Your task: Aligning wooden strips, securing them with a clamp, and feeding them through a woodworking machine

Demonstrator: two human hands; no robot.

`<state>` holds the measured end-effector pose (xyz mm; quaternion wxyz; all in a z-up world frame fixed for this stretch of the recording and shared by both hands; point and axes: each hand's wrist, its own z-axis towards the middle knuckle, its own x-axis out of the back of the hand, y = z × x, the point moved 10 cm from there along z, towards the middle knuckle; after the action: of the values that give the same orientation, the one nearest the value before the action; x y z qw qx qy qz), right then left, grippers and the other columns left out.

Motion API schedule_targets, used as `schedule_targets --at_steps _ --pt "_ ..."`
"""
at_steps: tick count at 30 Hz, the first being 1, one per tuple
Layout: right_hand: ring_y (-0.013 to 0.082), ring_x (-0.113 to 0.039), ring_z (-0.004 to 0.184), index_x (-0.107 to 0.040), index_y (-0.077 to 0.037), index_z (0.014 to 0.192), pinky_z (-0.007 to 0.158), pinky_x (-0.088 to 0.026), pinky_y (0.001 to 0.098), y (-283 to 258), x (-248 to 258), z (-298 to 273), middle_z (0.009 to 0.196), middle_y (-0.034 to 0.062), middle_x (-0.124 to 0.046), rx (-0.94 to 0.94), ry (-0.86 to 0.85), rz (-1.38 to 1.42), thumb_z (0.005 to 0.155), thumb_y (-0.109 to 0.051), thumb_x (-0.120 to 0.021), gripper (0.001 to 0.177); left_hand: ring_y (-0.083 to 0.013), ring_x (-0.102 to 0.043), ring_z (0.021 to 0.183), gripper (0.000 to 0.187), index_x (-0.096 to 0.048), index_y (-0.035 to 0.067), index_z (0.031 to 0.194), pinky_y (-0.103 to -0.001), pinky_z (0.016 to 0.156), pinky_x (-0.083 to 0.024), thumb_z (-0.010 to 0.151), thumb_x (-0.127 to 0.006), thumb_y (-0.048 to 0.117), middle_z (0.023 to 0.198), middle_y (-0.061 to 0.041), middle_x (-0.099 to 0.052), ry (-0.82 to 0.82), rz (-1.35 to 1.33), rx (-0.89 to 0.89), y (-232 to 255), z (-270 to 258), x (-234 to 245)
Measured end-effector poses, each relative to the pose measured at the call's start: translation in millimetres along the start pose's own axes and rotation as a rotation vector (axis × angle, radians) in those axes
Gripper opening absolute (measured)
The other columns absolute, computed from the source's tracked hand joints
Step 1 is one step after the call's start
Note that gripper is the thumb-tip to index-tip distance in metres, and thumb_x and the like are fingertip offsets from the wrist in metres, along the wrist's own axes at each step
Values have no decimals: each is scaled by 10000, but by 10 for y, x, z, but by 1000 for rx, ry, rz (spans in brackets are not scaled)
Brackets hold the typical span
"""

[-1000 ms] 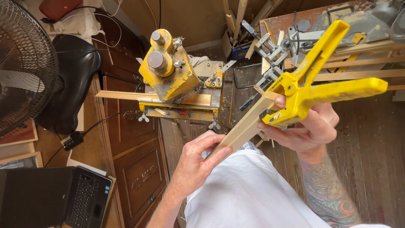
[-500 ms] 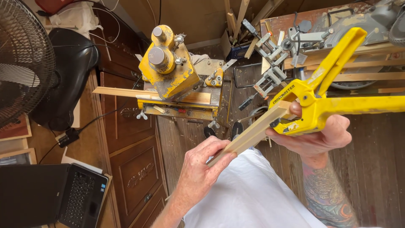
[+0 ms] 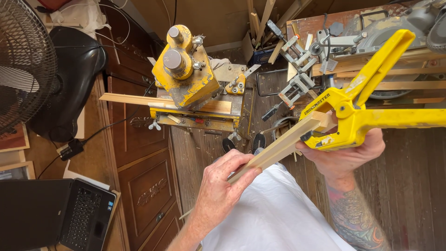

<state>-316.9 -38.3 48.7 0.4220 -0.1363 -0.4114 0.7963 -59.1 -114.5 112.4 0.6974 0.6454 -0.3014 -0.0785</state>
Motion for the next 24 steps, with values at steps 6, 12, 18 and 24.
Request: schedule_targets --at_steps 6,12,18,24 --pt "102 -565 1173 -400 -72 1485 1068 -493 243 -366 -457 177 1298 25 -584 -333 6 301 715 -314 -908 954 -207 -598 781 145 -663 16 1088 -317 725 -481 987 -670 120 895 -80 -638 20 -4 -73 172 83 102" --pt "58 -675 876 -678 -81 1082 816 -579 213 -448 -719 230 977 -8 -731 -529 16 557 826 -258 -883 373 -179 -565 721 162 -682 9 1074 -306 661 -480 964 -704 125 840 -63 -613 75 -12 -171 663 428 187" --pt "142 -637 797 -619 -141 994 737 -590 296 -739 -525 1142 943 34 -662 -389 171 697 970 -362 -781 274 -195 -610 745 133 -650 93 1080 -341 631 -464 996 -638 196 876 -24 -625 15 81 -361 1410 930 -67" --pt "147 -569 802 -567 -183 1029 668 -515 284 -932 -105 1804 914 42 -586 -252 246 550 1015 -459 -709 311 -222 -672 837 193 -642 100 1111 -348 745 -522 1018 -576 256 958 -40 -672 -42 10 -475 1883 1280 -443"
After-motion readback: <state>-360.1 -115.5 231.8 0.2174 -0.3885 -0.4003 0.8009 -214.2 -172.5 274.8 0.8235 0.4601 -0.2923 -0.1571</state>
